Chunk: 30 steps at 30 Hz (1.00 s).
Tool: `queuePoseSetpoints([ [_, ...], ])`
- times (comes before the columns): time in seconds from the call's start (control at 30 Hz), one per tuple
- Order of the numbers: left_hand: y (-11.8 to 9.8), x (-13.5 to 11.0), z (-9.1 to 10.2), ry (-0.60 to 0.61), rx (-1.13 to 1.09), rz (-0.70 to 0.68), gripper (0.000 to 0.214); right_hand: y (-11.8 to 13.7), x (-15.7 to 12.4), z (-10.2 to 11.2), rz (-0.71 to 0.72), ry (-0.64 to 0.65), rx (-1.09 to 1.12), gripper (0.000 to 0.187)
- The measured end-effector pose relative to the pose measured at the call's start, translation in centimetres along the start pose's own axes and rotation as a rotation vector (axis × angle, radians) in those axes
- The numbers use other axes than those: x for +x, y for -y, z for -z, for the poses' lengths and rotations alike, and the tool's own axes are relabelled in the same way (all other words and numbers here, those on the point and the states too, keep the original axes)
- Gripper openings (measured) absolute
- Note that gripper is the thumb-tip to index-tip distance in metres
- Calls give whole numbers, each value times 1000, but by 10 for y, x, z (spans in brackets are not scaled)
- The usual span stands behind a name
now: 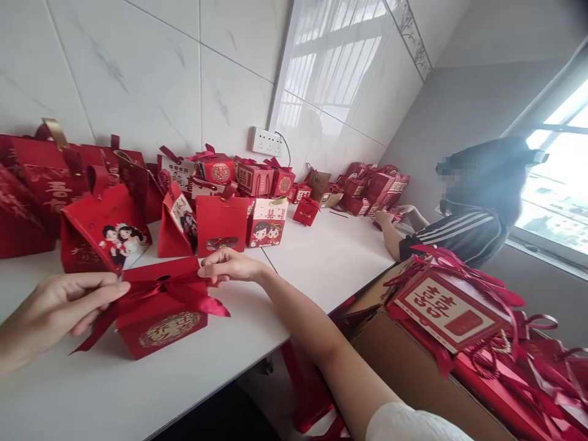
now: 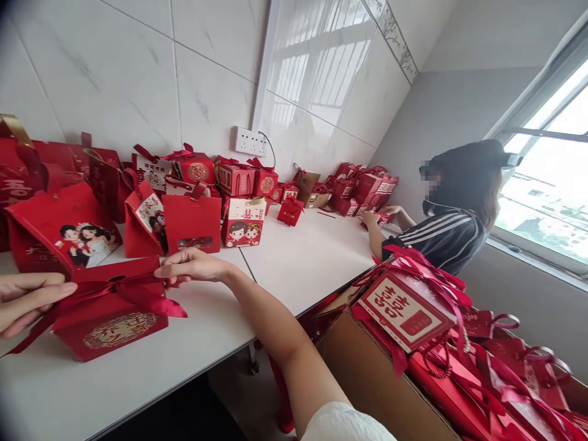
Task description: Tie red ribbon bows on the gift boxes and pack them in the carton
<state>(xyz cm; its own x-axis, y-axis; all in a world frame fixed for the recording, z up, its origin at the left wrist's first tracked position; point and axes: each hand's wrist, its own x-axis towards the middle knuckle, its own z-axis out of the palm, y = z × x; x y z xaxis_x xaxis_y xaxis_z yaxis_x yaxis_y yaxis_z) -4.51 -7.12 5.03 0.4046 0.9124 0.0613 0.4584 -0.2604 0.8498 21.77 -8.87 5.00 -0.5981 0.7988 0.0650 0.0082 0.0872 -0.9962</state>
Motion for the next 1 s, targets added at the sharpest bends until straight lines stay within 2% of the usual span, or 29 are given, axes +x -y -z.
queuePoseSetpoints([
  [0.17,-24,-10,-6,-39,-72,-107,40,-1,-4,-3,6,-85,-117,38],
  [0.33,-20,-8,-6,9,-132,-129,37,-8,-6,-1,11,-26,-79,42],
  [0.43,-17,-8,-5,42,-217,-113,37,-11,-5,-2,-12,-37,-86,51],
  [0.53,-16,-7,-5,63,-259,-95,37,-9,-5,-6,-8,-156,-107,58],
  [0.6,-15,-6,-5,72,-254,-82,38,-6,-6,-9,32,-297,-189,54],
  [0.67,-13,-5,-5,74,-246,-68,38,-2,-8,-12,87,-373,-284,49],
  [0.73,-12,-4,-7,60,-240,-56,38,2,-12,-15,107,-300,-338,62],
  [0.8,-10,-3,-8,36,-242,-45,38,7,-16,-20,75,-139,-368,87],
  [0.87,-8,-2,-9,9,-253,-30,38,11,-19,-24,25,-57,-419,101],
  [0.93,-7,0,-10,-22,-272,-6,39,12,-19,-28,-13,-90,-416,101],
  [1.0,-5,2,-10,-63,-296,25,41,10,-16,-28,-25,-185,-305,92],
])
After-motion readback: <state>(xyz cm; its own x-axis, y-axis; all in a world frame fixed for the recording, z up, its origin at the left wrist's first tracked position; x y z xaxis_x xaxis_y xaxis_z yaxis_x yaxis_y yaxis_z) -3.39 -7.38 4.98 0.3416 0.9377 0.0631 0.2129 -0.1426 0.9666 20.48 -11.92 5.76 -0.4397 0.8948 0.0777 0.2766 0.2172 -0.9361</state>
